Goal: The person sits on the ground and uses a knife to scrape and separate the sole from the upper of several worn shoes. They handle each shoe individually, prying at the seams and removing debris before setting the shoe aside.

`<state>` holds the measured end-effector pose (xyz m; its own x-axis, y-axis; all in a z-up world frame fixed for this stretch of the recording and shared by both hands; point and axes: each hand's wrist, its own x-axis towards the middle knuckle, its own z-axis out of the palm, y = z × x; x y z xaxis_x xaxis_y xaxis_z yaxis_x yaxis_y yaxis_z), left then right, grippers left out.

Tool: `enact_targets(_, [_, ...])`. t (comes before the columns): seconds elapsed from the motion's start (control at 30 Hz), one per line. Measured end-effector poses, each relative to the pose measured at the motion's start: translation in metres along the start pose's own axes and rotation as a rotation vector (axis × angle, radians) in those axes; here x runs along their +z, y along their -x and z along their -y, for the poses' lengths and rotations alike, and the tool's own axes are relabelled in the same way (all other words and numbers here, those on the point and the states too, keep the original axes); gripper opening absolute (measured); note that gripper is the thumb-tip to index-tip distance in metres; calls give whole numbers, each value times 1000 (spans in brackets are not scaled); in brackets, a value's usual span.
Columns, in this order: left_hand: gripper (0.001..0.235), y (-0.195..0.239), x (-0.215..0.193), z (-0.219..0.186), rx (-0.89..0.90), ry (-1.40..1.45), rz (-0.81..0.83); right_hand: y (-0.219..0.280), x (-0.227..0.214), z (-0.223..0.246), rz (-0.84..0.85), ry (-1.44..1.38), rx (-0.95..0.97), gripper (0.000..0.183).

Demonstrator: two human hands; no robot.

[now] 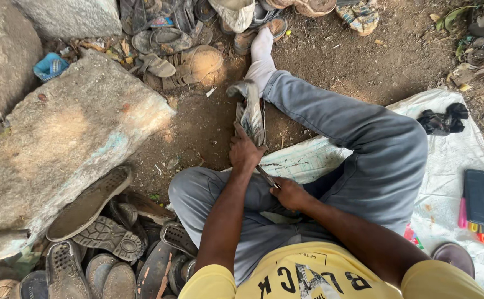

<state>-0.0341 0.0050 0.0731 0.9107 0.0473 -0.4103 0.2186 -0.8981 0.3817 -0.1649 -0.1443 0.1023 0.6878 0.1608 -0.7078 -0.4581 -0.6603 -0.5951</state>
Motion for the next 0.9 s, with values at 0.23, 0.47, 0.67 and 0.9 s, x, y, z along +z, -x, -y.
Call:
enact_targets(0.23, [107,2,21,-23,-68,91,-11,17,-25,-11,6,-188,59,28])
enact_targets(0.47, [93,-6,29,-43,-42,79,60,30,-51,-27,-100,-98,129,34])
enact_targets(0.67, [74,1,18,-50,-25,155,51,-31,-45,-51,-341,138,-279,30])
enact_targets(0.9, [68,-10,52,-31,142,143,-143,-102,-24,-66,-500,412,-469,24])
